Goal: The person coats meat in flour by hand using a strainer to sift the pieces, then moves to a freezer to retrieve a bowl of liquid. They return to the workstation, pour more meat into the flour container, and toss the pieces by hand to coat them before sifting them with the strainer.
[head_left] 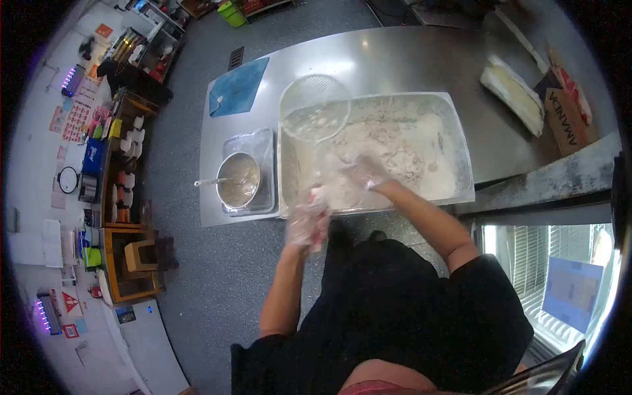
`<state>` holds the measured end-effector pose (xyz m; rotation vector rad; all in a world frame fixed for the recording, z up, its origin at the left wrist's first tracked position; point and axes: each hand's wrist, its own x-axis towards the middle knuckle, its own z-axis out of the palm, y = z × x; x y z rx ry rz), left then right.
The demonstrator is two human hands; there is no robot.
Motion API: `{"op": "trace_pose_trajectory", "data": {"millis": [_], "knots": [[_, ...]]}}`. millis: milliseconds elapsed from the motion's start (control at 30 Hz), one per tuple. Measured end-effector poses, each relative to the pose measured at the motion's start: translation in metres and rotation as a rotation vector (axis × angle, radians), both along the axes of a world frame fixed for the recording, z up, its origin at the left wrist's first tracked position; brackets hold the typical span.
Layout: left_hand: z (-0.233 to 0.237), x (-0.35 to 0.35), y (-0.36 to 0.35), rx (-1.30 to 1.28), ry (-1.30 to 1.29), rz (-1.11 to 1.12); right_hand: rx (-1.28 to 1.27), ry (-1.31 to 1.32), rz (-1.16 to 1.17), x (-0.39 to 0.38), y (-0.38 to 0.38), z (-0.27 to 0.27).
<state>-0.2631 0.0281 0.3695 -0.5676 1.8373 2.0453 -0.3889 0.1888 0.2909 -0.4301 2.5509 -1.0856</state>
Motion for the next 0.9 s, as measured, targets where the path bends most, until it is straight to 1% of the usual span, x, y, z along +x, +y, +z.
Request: {"op": "trace_pose_trajectory", "data": {"millis": [33,67,100,133,167,200,233,267,300,367,433,500,533,567,600,633,700,733,800,867,900], "knots": [[-0.001,0.004,-0.011,-0.184,-0.015,-0.004,-0.004,-0.001,-0.005,-0.009,0.006,0.016],[-0.004,0.009,-0.019,-0.189,-0.020,-0.007,0.369,-0.074,0.077,-0.026,0.011,0.031],[-0.007,0.019,-0.026,-0.216,-0.034,0.031,0.741,-0.155,0.169,-0.038,0.014,0.036],[-0.011,0.027,-0.031,-0.242,-0.044,0.070,0.737,-0.164,0.176,-0.047,0.016,0.020],[-0.013,0.031,-0.034,-0.244,-0.048,0.073,0.671,0.014,0.150,-0.058,0.020,-0.006],[-0.015,0.036,-0.036,-0.158,-0.043,0.080,0.601,0.192,0.126,-0.064,0.022,-0.023],[-0.016,0.039,-0.039,-0.074,-0.034,0.087,0.597,0.196,0.134,-0.068,0.021,-0.027],[-0.019,0.041,-0.039,-0.079,-0.031,0.097,0.598,0.211,0.142,-0.072,0.019,-0.028],[-0.022,0.045,-0.037,-0.104,-0.011,0.118,0.600,0.220,0.154,-0.073,0.017,-0.032],[-0.022,0.052,-0.035,-0.121,0.005,0.149,0.576,0.206,0.164,-0.083,0.024,-0.066],[-0.013,0.048,-0.033,-0.220,-0.094,0.072,0.565,0.207,0.157,-0.091,0.039,-0.089],[-0.012,0.046,-0.035,-0.176,-0.112,0.081,0.606,0.240,0.081,-0.085,0.052,-0.090],[-0.012,0.045,-0.035,-0.142,-0.134,0.088,0.616,0.247,0.088,-0.090,0.062,-0.086],[-0.011,0.044,-0.030,-0.132,-0.133,0.094,0.575,0.079,0.087,-0.089,0.072,-0.055],[-0.008,0.044,-0.023,-0.175,-0.143,0.076,0.530,-0.095,0.082,-0.084,0.080,-0.029],[-0.008,0.043,-0.019,-0.218,-0.149,0.055,0.536,-0.098,0.082,-0.083,0.087,-0.016],[-0.015,0.039,-0.018,-0.180,-0.177,0.015,0.160,-0.038,0.113,-0.082,0.103,0.007],[-0.020,0.035,-0.015,-0.150,-0.200,-0.027,0.169,-0.038,0.104,-0.082,0.107,0.018],[-0.025,0.029,-0.004,-0.142,-0.177,-0.029,0.099,0.413,0.191,-0.077,0.097,0.047],[-0.024,0.024,0.006,-0.151,-0.154,-0.038,0.172,0.140,0.113,-0.050,0.069,0.122],[-0.020,0.022,0.012,-0.188,-0.138,-0.071,0.166,0.141,0.093,-0.049,0.061,0.124]]}}
